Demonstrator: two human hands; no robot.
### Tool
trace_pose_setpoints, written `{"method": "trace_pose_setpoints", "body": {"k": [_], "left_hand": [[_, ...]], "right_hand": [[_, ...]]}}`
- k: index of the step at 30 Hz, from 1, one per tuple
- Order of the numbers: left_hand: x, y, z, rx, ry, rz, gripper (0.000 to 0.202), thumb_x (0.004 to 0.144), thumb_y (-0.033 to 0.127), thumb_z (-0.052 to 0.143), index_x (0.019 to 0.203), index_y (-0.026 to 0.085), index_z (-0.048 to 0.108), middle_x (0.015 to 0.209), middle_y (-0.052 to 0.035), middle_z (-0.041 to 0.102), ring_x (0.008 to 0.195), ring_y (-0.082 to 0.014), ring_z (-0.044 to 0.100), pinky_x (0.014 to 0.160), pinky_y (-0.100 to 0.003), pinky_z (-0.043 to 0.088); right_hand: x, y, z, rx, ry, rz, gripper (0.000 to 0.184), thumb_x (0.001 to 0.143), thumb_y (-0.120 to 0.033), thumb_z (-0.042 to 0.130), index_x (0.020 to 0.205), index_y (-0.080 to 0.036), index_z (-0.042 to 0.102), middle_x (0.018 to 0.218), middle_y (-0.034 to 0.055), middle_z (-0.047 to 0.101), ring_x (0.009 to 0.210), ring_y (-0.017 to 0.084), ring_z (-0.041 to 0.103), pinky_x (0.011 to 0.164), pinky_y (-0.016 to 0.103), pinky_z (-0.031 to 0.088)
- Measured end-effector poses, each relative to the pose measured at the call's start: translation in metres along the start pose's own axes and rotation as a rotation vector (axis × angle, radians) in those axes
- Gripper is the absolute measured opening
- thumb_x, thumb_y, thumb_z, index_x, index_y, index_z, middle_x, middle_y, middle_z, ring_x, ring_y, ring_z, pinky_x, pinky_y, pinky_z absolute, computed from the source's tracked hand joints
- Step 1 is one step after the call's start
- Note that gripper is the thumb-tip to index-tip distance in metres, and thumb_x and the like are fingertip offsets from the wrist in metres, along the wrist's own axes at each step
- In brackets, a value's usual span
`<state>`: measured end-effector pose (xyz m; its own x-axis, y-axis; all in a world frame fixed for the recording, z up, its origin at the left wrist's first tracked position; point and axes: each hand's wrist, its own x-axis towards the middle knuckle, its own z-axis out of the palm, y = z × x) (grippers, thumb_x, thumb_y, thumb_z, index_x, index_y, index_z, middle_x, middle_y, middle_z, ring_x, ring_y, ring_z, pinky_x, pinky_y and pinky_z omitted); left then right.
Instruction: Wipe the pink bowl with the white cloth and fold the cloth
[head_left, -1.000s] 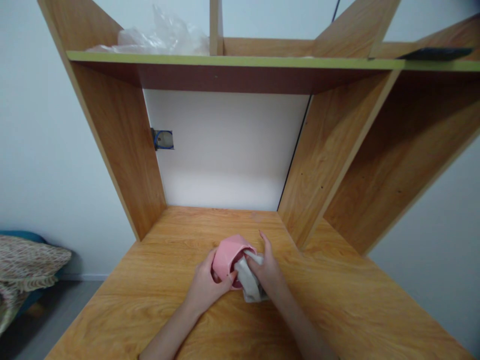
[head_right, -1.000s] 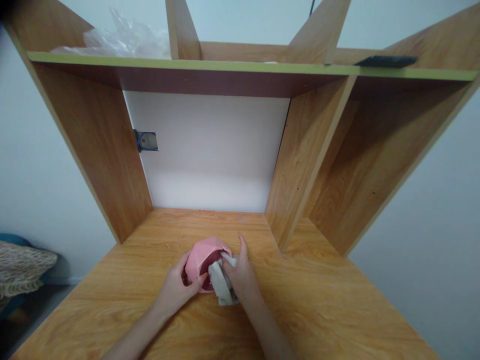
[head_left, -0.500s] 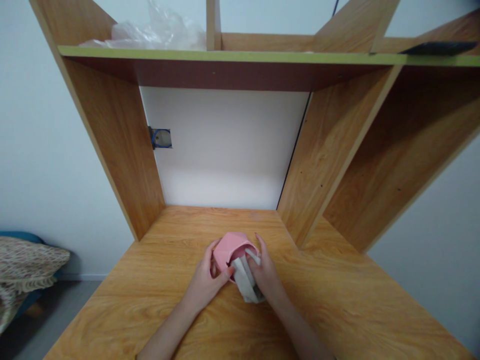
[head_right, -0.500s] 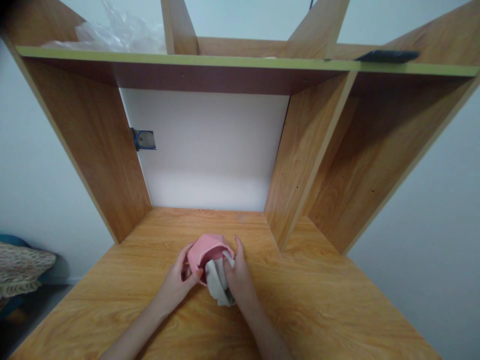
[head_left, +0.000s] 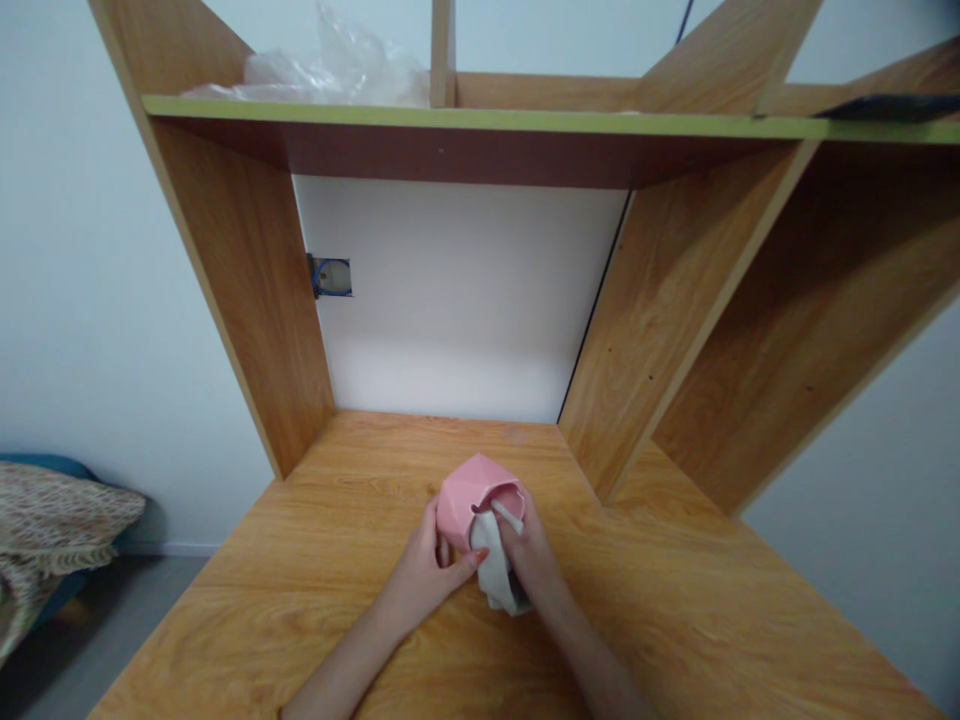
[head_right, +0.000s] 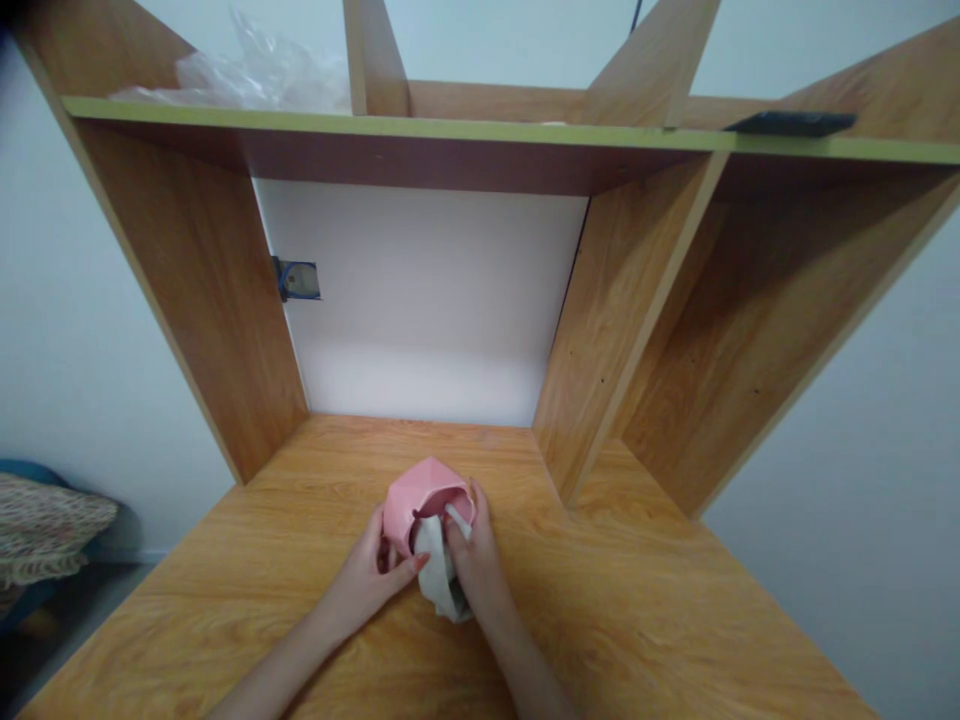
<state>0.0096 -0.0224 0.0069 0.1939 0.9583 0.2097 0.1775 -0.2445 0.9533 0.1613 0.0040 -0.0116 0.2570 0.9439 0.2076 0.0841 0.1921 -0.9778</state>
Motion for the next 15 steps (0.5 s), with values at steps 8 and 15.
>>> {"method": "trace_pose_setpoints", "body": {"k": [8, 15], "left_hand": [[0.002, 0.001, -0.004, 0.078, 0.103, 0.020, 0.050, 0.069, 0.047, 0.065, 0.103, 0.014, 0.050, 0.055, 0.0078, 0.044, 0.046, -0.0064, 0.036, 0.044, -0.018, 0.029], [0.002, -0.002, -0.004, 0.013, 0.120, 0.011, 0.052, 0.066, 0.042, 0.068, 0.107, 0.014, 0.052, 0.071, 0.0001, 0.060, 0.056, -0.0099, 0.053, 0.050, -0.019, 0.042]], "right_hand": [[-0.001, -0.014, -0.006, -0.060, -0.062, 0.032, 0.079, 0.069, -0.030, 0.057, 0.139, -0.015, 0.022, 0.091, 0.0047, 0.067, 0.075, 0.020, 0.064, 0.068, 0.031, 0.051], [0.001, -0.023, -0.012, -0.200, -0.048, -0.005, 0.077, 0.069, -0.030, 0.058, 0.138, -0.014, 0.027, 0.068, -0.0014, 0.064, 0.056, 0.018, 0.060, 0.054, 0.028, 0.048]]}}
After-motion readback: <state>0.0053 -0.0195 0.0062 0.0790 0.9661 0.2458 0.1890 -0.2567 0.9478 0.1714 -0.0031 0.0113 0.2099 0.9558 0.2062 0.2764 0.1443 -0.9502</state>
